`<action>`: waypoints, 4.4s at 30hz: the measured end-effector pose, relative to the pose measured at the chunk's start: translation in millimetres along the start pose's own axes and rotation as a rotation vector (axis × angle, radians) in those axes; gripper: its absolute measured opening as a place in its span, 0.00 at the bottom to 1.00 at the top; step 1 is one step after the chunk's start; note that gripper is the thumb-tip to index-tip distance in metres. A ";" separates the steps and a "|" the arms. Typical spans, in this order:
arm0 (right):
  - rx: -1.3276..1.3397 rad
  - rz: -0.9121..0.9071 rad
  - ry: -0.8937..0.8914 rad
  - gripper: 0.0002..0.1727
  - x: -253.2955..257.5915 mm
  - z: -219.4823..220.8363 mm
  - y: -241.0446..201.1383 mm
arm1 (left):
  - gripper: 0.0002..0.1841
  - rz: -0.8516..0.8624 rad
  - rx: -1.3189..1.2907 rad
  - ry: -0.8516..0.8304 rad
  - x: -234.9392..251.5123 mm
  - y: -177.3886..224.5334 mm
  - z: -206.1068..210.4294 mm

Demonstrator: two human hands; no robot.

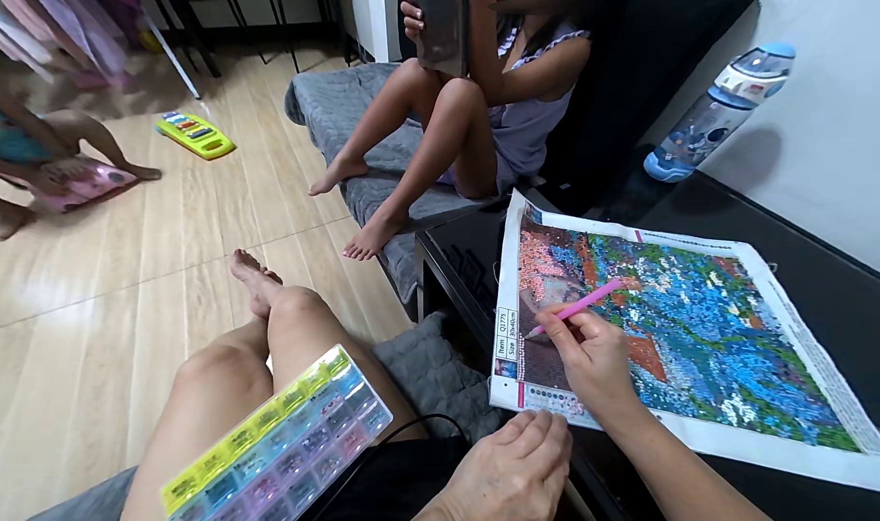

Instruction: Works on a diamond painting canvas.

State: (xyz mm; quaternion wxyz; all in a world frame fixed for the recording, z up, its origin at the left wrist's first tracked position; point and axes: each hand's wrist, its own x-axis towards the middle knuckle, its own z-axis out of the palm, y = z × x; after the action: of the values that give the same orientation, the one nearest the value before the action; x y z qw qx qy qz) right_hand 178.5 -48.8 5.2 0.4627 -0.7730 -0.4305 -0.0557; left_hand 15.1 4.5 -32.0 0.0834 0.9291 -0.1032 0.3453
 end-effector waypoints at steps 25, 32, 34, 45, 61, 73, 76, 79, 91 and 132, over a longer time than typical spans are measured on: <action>0.001 -0.018 -0.006 0.14 -1.8 1.7 0.7 | 0.15 -0.013 -0.006 0.015 -0.7 1.5 1.6; 0.002 -0.034 0.007 0.15 -1.1 0.5 0.6 | 0.15 -0.017 -0.015 0.015 -1.0 1.7 1.7; 0.003 -0.030 -0.003 0.15 -1.4 1.1 0.9 | 0.15 -0.016 -0.011 0.014 -1.0 1.8 1.7; 0.007 -0.032 -0.002 0.13 -2.2 3.6 2.5 | 0.15 -0.023 -0.010 0.021 -1.0 2.3 2.1; 0.007 -0.048 0.000 0.13 -1.8 3.9 3.0 | 0.15 -0.021 -0.008 0.014 -1.1 2.0 1.4; -0.006 -0.046 0.014 0.15 -2.4 2.8 0.5 | 0.15 -0.014 -0.011 0.009 -1.2 1.1 1.3; -0.005 -0.051 0.009 0.15 -2.8 3.0 0.8 | 0.15 -0.012 -0.011 0.013 -1.3 0.9 1.5; -0.001 -0.060 0.013 0.15 -2.8 3.0 1.1 | 0.15 -0.008 -0.008 0.012 -1.0 0.7 1.0; -0.008 -0.095 0.036 0.17 -3.0 2.7 -0.6 | 0.15 -0.014 -0.018 0.008 -0.2 0.6 0.9; -0.043 -0.150 0.029 0.17 -5.7 5.2 4.0 | 0.15 -0.029 -0.029 0.021 -1.4 1.7 2.0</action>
State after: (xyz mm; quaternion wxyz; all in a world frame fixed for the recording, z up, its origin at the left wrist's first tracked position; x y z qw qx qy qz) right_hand 176.3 -49.2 -3.2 0.4468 -0.7473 -0.4793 -0.1105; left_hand 14.9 2.6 -34.3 0.1031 0.9254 -0.0941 0.3522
